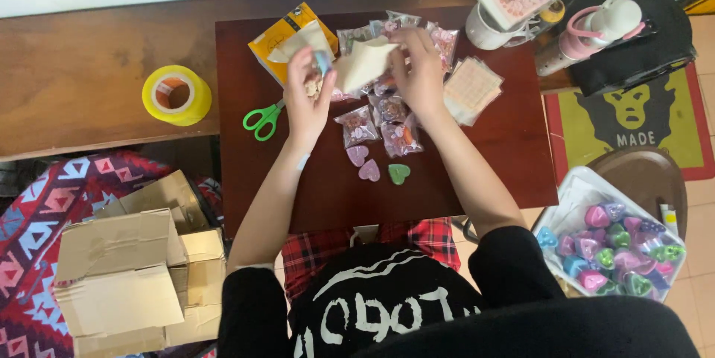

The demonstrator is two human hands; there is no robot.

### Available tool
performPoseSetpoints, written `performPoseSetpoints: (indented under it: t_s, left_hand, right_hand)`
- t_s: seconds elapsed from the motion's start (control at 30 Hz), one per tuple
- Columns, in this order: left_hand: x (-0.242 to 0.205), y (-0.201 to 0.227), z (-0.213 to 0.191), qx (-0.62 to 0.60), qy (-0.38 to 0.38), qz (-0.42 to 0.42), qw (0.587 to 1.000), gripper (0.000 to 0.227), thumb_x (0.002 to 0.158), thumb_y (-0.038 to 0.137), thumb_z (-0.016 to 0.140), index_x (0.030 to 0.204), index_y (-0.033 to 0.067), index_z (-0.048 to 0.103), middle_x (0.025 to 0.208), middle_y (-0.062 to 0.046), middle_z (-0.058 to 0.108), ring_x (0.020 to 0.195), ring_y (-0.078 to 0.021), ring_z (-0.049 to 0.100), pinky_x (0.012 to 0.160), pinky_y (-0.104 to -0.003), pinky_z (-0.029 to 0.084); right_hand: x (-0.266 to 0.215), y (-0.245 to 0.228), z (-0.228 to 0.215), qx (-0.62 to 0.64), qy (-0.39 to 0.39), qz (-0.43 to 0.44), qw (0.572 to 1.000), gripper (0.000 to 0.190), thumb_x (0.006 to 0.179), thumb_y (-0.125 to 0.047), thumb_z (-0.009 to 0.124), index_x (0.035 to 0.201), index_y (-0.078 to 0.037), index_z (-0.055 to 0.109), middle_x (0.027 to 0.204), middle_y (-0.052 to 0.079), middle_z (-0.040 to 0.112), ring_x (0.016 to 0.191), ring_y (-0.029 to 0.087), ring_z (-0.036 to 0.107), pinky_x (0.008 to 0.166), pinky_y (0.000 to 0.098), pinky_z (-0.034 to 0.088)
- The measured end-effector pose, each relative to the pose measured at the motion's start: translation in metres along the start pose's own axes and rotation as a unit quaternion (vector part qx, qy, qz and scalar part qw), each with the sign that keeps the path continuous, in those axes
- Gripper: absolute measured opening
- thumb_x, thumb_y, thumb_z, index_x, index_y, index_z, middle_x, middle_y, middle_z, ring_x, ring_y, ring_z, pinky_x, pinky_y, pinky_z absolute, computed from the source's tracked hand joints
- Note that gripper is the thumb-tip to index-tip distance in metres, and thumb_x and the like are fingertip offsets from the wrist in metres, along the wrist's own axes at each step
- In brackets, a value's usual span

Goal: The person picks up heart-shaped items from a tray and places them into small plastic bags. They then put the items and small cards into a cloth bag before removing them and placing them back on the table.

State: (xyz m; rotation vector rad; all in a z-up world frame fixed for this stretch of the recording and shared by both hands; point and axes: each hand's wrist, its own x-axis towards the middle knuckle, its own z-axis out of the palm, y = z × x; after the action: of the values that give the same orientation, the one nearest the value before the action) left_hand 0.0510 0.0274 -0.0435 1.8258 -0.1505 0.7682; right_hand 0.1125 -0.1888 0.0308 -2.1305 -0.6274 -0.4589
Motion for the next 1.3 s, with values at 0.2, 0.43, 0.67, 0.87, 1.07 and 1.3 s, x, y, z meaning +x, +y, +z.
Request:
performPoseSetpoints:
  t_s: [0.2, 0.43, 0.67, 0.87, 1.07, 1.3]
  left_hand:
    - [-0.002, 0.029, 0.002, -0.210, 0.031, -0.040, 0.976, 0.057, 0.104, 0.006, 0.067, 0.150, 0.0069, 0.034, 0.140, -0.016, 0.058, 0.113, -0.0227, 0.073, 0.094, -0.038, 0.062]
    - [-0.018, 0.040, 0.017, -0.104, -0.069, 0.056, 0.991, 0.056, 0.092, 0.003, 0.083, 0.139, 0.0060, 0.053, 0.128, -0.012, 0.067, 0.110, -0.0224, 0.073, 0.094, -0.034, 0.066]
    - [-0.020, 0.043, 0.018, -0.075, -0.053, -0.003, 0.996, 0.053, 0.089, 0.013, 0.087, 0.134, 0.0079, 0.058, 0.127, -0.006, 0.065, 0.109, -0.0181, 0.069, 0.094, -0.032, 0.060]
    - [-0.026, 0.026, 0.015, 0.199, -0.027, 0.116, 0.973, 0.068, 0.072, 0.034, 0.097, 0.131, 0.0168, 0.066, 0.117, 0.001, 0.069, 0.118, -0.0173, 0.053, 0.104, -0.042, 0.037]
    - [-0.018, 0.039, 0.004, 0.268, -0.059, 0.148, 0.950, 0.070, 0.073, 0.047, 0.095, 0.131, 0.0226, 0.066, 0.112, 0.001, 0.072, 0.121, -0.0198, 0.053, 0.108, -0.046, 0.025]
    - [-0.011, 0.070, -0.011, 0.290, -0.164, 0.030, 0.942, 0.072, 0.076, 0.051, 0.094, 0.135, 0.0234, 0.062, 0.107, 0.001, 0.074, 0.104, -0.0211, 0.063, 0.105, -0.048, 0.028]
  right_hand:
    - [-0.014, 0.031, 0.026, 0.333, 0.039, -0.008, 0.942, 0.020, 0.100, 0.006, 0.060, 0.111, -0.010, 0.058, 0.129, 0.006, 0.063, 0.123, 0.023, 0.067, 0.093, 0.0356, 0.063]
    - [-0.044, 0.026, 0.055, 0.381, 0.036, 0.030, 0.924, 0.025, 0.092, 0.004, 0.074, 0.110, -0.010, 0.062, 0.126, 0.007, 0.057, 0.121, 0.025, 0.059, 0.096, 0.0377, 0.061]
    - [-0.046, -0.004, 0.054, 0.660, -0.040, 0.231, 0.714, 0.036, 0.104, -0.022, 0.065, 0.137, -0.013, 0.053, 0.129, 0.012, 0.060, 0.114, 0.023, 0.064, 0.094, 0.0344, 0.059]
    - [-0.055, 0.009, 0.060, 0.646, -0.153, 0.270, 0.697, 0.045, 0.106, -0.027, 0.057, 0.145, -0.003, 0.051, 0.129, 0.012, 0.061, 0.112, 0.019, 0.066, 0.094, 0.0314, 0.059]
    - [-0.051, 0.012, 0.061, 0.598, -0.132, 0.315, 0.725, 0.035, 0.112, -0.029, 0.052, 0.128, 0.000, 0.064, 0.111, 0.008, 0.070, 0.095, 0.015, 0.069, 0.080, 0.0286, 0.059]
    - [-0.039, 0.021, 0.044, 0.370, -0.236, 0.262, 0.860, 0.036, 0.110, -0.030, 0.051, 0.118, -0.001, 0.072, 0.089, 0.009, 0.072, 0.066, 0.014, 0.064, 0.059, 0.0285, 0.055]
